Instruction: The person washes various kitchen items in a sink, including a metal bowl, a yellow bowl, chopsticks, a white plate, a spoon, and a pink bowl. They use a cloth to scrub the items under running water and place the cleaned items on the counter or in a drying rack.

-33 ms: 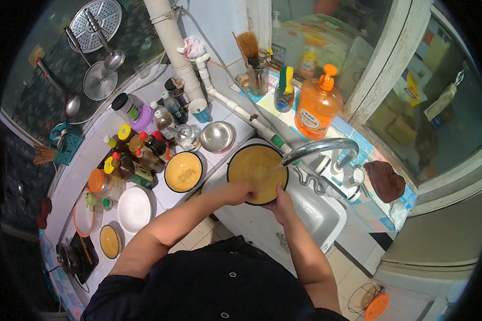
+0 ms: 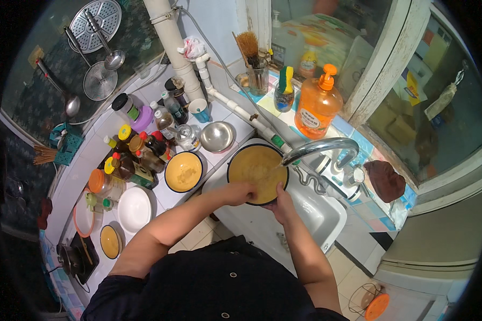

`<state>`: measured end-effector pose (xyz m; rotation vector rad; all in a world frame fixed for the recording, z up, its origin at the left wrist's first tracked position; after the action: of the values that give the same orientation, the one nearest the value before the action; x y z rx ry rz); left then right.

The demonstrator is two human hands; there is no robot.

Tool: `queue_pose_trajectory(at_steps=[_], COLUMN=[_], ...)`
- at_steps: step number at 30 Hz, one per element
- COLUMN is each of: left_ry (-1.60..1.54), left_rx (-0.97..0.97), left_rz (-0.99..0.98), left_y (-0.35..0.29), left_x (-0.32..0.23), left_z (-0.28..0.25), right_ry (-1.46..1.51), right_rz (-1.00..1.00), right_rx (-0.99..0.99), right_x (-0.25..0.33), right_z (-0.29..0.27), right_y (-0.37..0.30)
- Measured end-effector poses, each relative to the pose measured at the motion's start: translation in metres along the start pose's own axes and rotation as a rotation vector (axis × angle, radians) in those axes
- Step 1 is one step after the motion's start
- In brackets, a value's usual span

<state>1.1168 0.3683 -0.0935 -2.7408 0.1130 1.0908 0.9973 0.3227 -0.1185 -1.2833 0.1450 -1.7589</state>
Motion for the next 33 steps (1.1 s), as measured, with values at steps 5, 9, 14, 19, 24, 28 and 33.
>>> queue_pose_trajectory(at_steps=[5, 9, 14, 19, 24, 28, 33], left_ry=[-0.216, -0.153, -0.124, 0.739, 0.707, 0.952, 0.836], left_rx=[-0.141, 0.094, -0.176, -0.079, -0.116, -0.309, 0.056], left_rz=[0.055, 0.031, 0.025, 0.151, 0.671, 0.579, 0.068], left_y=[0.004, 0.011, 0.019, 0.018, 0.010, 0.017, 0.017], left_x=[-0.019, -0.012, -0.021, -0.027, -0.052, -0.023, 0.010], left_z=[-0.003, 0.003, -0.016, -0.022, -0.001, -0.021, 0.013], right_ry=[-0.017, -0.031, -0.165, -0.202, -0.323, -0.367, -0.361], right_rz=[0.026, 0.112, 0.202, 0.169, 0.205, 0.226, 0.054], right_rx=[0.085, 0.101, 0.208, 0.154, 0.122, 0.064, -0.133], right_x=[-0.002, -0.005, -0.012, -0.008, 0.000, -0.005, 0.001], right_z=[0.015, 0.016, 0.017, 0.003, -0.001, -0.017, -0.036], right_y=[-0.007, -0.009, -0.020, -0.017, -0.028, -0.022, -0.003])
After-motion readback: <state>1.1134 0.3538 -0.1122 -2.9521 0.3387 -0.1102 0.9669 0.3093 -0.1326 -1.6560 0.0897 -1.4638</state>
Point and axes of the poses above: each hand's wrist, its own y-axis towards the middle knuckle, its own z-axis out of the palm, x = y × z, the point moved 5 cm from there along y, towards the middle knuckle, and after that the axes turned 9 degrees about -x, right-handed, at the moved point
